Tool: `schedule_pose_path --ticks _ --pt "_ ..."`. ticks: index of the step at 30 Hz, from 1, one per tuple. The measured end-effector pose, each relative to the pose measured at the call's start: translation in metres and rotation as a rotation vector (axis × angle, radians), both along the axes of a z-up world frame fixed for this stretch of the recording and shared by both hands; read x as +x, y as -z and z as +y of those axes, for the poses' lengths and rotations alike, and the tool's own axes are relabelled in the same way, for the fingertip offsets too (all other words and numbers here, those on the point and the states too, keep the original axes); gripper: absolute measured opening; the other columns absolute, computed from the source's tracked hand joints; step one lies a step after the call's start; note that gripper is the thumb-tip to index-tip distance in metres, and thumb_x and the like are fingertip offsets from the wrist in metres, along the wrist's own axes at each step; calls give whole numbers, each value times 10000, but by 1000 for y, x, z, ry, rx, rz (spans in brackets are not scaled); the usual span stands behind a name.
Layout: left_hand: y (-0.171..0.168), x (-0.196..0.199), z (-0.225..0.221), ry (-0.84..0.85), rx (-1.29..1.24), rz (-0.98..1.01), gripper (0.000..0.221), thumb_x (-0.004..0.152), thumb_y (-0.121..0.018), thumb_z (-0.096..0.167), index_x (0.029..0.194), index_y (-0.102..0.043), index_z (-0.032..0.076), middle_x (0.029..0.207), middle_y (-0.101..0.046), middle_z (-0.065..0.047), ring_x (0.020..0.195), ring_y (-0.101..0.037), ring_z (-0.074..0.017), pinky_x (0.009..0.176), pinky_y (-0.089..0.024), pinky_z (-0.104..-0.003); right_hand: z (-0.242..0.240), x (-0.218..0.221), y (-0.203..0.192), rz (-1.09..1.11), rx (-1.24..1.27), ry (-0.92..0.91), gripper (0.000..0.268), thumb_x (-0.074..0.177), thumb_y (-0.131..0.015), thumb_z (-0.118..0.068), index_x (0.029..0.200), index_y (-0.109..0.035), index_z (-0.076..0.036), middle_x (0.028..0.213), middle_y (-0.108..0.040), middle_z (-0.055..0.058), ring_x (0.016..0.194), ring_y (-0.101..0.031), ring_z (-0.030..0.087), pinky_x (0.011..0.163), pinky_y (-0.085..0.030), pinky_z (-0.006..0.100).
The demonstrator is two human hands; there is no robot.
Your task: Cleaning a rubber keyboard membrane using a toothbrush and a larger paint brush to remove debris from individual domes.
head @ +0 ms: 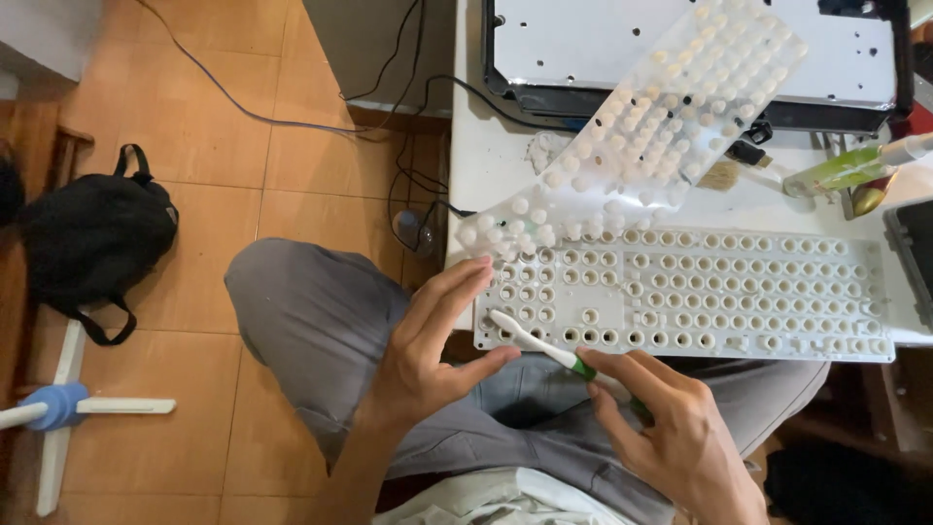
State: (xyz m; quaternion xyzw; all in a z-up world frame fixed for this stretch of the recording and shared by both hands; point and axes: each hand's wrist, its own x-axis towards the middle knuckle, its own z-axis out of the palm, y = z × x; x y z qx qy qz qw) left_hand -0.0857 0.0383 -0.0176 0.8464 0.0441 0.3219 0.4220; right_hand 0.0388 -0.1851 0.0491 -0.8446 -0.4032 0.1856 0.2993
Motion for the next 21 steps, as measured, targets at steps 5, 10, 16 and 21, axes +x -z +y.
schedule_pose_path --ticks 5,10,16,21 --pt "-6 1 4 -52 77 34 627 888 -831 384 1348 -576 43 1351 -585 -121 1272 -637 -268 995 -609 -388 24 2 -5 5 20 28 355 908 -661 -130 1259 -712 -112 937 -793 34 453 -472 126 448 -410 300" --pt "-10 3 6 -55 81 56 646 906 -752 470 1333 -564 23 1306 -552 -147 1236 -626 -293 929 -643 -405 25 -2 -10 36 40 -3 350 915 -651 -119 1262 -693 -96 948 -798 44 446 -492 148 455 -436 316" --pt "-13 2 -3 -3 46 93 708 913 -772 421 1412 -504 -4 1343 -505 -183 1282 -575 -328 1016 -604 -463 10 6 -20 132 -156 -6 241 926 -621 -256 1112 -768 -214 776 -859 -18 371 -490 130 461 -440 310" --pt "-8 1 -12 72 -6 90 854 874 -869 316 1514 -399 1 1464 -437 -251 1380 -526 -384 1115 -554 -492 -2 12 -15 86 -163 54 305 884 -659 -220 1161 -784 -192 945 -880 -4 372 -575 137 477 -482 345"
